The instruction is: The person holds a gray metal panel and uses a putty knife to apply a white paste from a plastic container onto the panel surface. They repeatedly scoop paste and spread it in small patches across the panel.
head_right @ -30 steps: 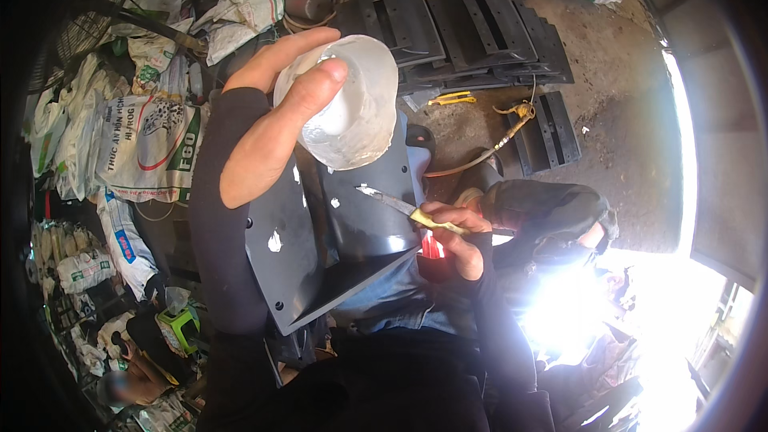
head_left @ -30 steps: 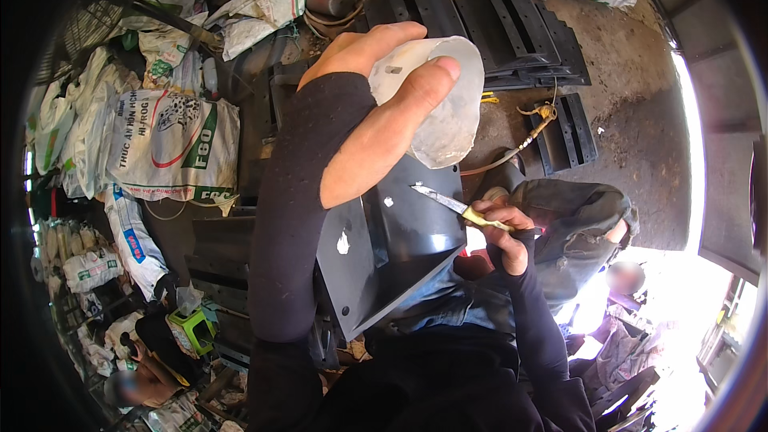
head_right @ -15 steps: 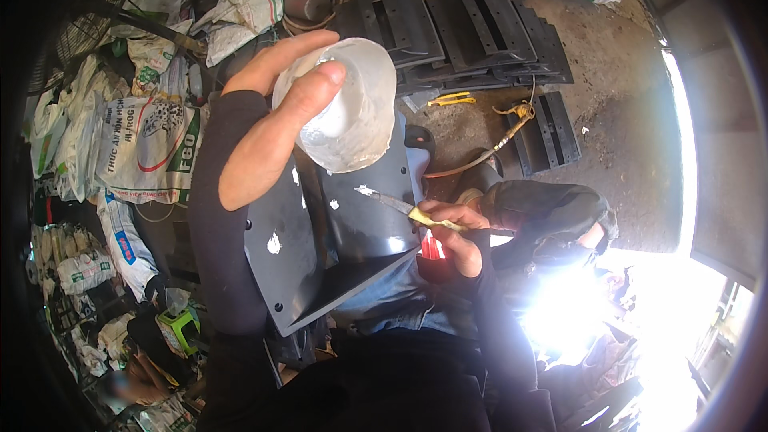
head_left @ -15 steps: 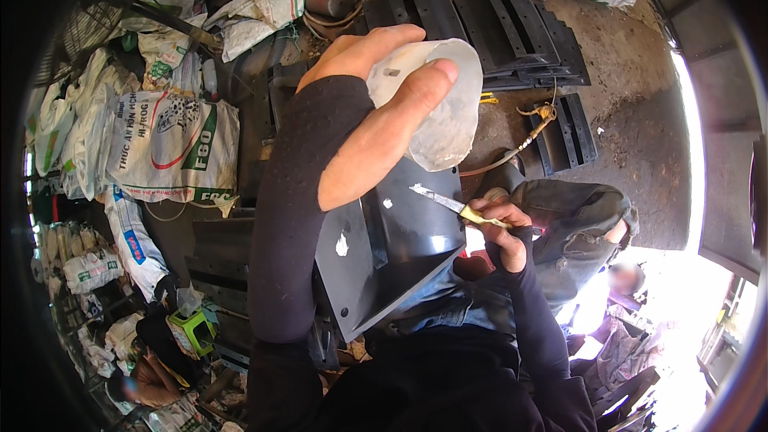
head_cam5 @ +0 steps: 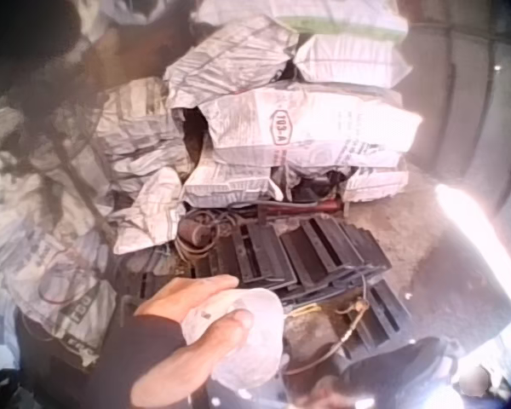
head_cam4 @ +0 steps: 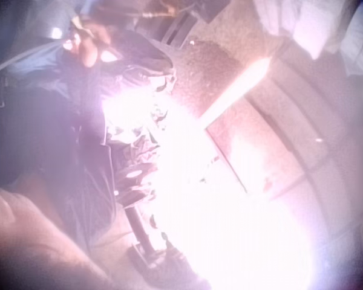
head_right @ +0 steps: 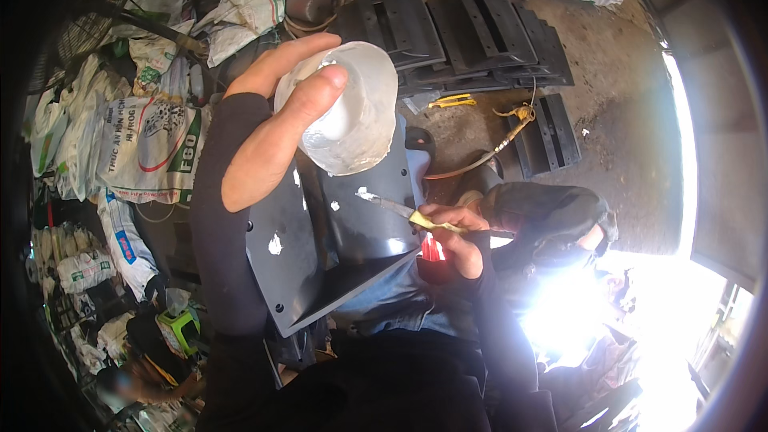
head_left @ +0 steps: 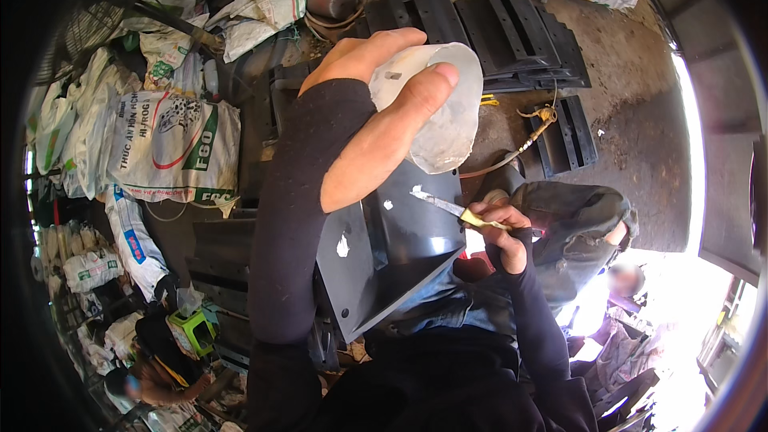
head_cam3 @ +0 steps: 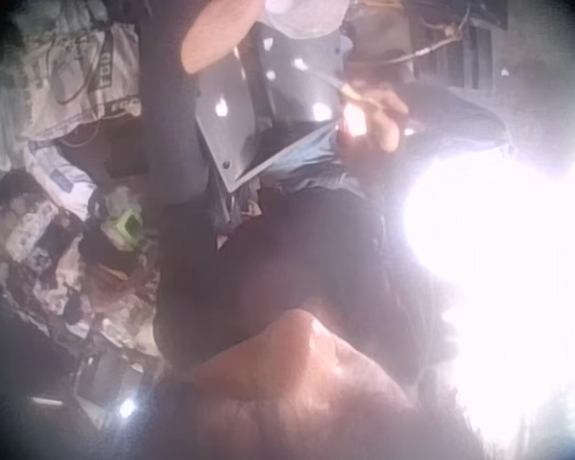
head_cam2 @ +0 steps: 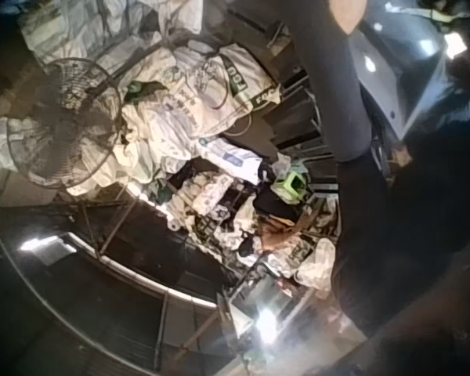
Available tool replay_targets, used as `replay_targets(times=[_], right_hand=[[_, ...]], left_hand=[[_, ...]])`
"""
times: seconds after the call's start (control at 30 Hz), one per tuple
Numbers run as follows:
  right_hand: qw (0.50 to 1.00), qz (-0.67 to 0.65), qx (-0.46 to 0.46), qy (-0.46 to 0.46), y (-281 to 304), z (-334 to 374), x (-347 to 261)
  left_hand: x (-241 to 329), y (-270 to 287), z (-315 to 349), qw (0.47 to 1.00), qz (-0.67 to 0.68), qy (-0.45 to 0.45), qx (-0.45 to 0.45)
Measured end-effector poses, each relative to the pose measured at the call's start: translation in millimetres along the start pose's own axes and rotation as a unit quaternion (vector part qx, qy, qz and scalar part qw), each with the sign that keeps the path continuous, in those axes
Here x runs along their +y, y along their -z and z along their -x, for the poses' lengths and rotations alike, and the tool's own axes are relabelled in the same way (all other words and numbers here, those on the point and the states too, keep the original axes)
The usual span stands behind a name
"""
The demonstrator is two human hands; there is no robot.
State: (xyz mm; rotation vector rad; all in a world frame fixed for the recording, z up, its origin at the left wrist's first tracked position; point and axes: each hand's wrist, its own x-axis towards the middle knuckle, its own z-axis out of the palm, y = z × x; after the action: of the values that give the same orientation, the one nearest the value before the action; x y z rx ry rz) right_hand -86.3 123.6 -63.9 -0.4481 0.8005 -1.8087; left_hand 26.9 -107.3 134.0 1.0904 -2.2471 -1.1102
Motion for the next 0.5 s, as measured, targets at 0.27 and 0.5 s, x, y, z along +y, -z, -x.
replay_targets(times=[0.27, 0.5], right_hand=[[1.000, 0.017, 0.015, -0.013, 1.1, -4.2, -1.7], [0.999, 0.041, 0.006, -0.016, -0.1, 3.3, -4.8]], left_hand=[[-0.1, -2.3, -0.3, 1.000, -0.001, -0.007, 0.003], [-0.6, 0.0, 0.6, 1.000, 0.003, 0.003, -0.001]])
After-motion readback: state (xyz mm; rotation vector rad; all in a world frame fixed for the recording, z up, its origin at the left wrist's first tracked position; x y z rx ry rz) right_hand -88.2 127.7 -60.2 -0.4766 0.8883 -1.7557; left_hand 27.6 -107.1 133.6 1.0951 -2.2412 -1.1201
